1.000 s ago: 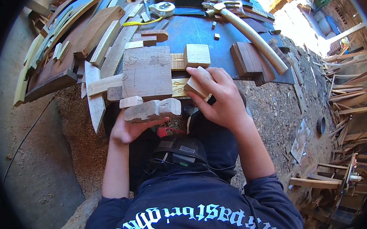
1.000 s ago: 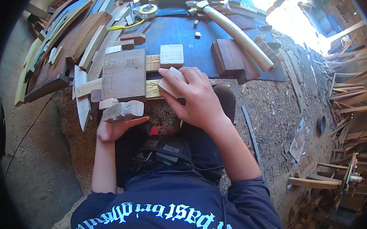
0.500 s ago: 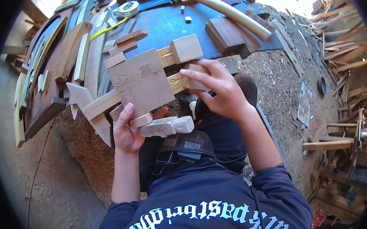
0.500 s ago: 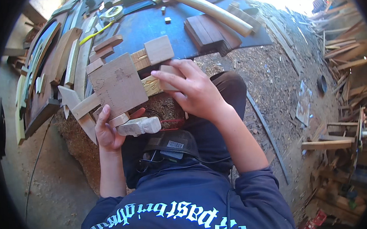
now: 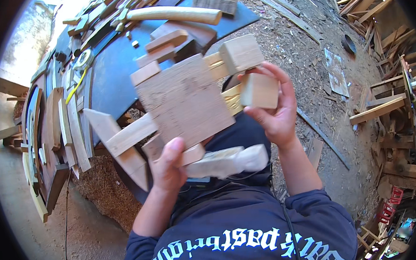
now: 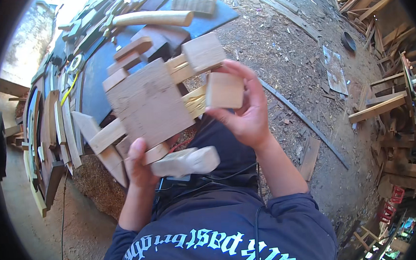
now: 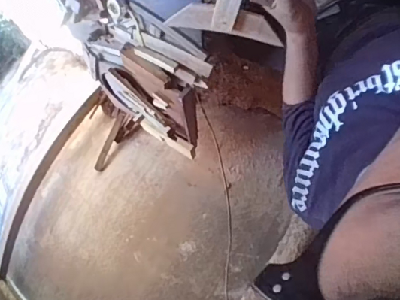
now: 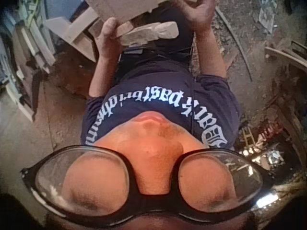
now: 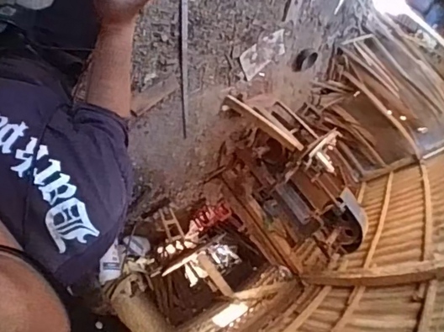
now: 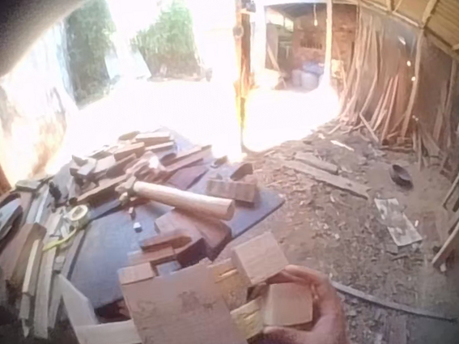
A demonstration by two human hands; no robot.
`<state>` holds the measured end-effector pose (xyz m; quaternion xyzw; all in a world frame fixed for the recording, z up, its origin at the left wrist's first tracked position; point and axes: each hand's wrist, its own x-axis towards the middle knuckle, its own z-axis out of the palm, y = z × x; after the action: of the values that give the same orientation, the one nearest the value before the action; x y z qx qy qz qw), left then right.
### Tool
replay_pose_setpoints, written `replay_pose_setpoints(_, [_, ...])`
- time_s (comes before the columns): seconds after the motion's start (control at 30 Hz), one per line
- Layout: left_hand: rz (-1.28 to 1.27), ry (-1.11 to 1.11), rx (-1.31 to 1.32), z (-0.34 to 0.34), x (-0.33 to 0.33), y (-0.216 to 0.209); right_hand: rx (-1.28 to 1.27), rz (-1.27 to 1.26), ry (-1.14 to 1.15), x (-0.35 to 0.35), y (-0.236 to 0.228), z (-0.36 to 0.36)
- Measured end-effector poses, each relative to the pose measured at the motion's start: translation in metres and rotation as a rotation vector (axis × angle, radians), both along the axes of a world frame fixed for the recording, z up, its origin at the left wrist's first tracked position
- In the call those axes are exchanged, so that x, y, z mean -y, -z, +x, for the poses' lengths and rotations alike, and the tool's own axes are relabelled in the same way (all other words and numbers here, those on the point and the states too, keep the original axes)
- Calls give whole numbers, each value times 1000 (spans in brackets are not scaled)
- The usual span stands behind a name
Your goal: Assemble a small wooden toy robot or figure using wooden blocks, a hammer, and glue.
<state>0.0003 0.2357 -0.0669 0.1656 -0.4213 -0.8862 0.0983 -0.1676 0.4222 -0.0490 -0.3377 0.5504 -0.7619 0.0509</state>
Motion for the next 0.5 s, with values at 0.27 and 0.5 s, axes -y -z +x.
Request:
replay_pose_setpoints(0.27, [-129,40,-69,-82,-72,-18,288,-177,175,-38,25,-57])
replay_pose_setpoints(0.5, [-101,-252,-183,-134,-87,-10,271,-10,98,-12,25,-139])
